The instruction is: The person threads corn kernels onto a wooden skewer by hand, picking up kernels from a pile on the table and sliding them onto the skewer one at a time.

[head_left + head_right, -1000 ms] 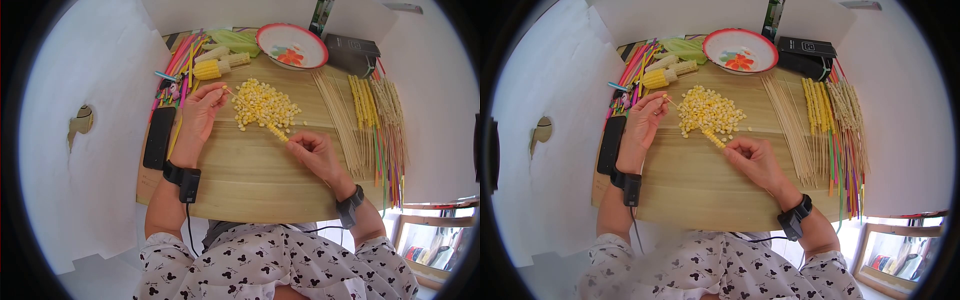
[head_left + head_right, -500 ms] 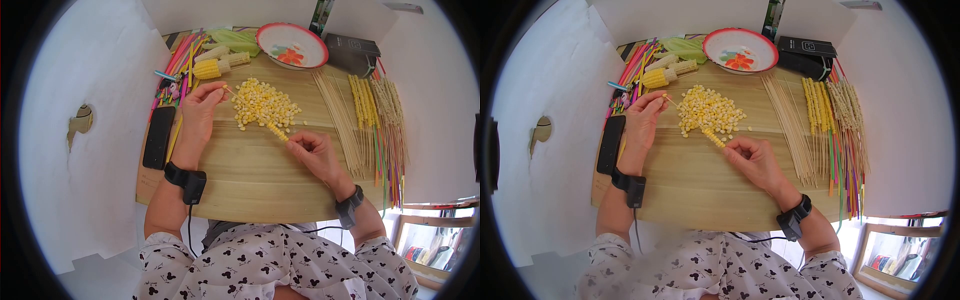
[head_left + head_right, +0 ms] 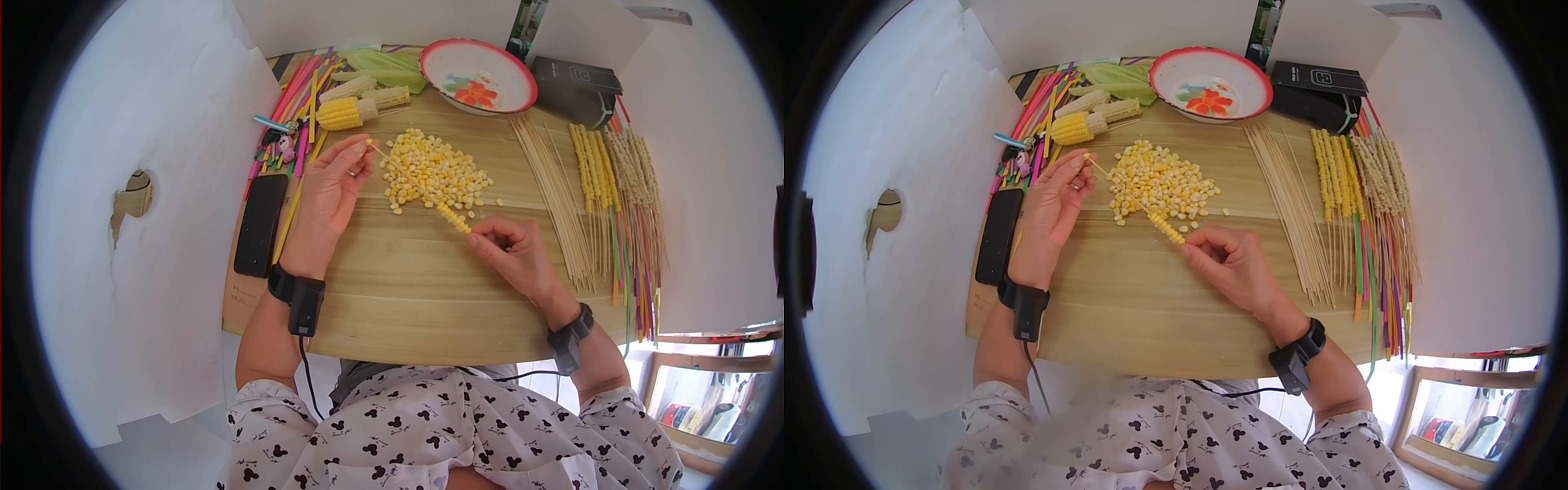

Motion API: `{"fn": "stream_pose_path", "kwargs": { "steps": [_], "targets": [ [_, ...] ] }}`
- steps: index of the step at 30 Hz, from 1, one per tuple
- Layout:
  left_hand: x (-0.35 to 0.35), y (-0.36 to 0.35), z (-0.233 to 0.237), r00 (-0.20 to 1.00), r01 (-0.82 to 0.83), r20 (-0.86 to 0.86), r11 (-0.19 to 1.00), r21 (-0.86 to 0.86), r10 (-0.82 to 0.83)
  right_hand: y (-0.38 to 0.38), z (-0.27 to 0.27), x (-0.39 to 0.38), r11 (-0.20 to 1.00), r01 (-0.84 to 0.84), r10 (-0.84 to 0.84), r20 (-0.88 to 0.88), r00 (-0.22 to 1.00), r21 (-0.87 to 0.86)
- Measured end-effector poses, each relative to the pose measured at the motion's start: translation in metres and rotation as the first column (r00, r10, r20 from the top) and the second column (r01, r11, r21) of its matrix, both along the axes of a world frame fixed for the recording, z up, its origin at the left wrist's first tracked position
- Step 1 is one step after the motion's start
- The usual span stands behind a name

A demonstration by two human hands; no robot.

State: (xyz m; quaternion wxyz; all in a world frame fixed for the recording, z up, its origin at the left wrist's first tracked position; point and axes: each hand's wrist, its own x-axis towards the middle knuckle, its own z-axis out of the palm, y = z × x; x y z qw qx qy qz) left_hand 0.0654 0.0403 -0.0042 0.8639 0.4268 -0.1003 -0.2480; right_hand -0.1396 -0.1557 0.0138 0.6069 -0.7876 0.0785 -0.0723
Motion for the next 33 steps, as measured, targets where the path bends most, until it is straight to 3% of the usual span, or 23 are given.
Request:
{"fn": "stream_pose_path", "kwargs": {
  "steps": [5,10,33],
  "targets": [
    [0.001,0.001,0.001,0.999,0.014,-0.03,1.0,0.008,-0.014,-0.002,-0.001,0.0,0.997,-0.012,0.013,-0.02,1.0,0.075],
    [0.005,0.001,-0.004,0.99,0.088,-0.105,0.992,-0.09,-0.098,-0.003,0.008,0.0,0.986,-0.029,0.04,-0.065,0.997,0.161],
    [-0.001,-0.003,0.001,0.969,0.165,-0.157,0.973,-0.161,-0.19,-0.007,0.007,0.0,0.992,-0.029,0.04,-0.085,0.996,0.122]
  ]
}}
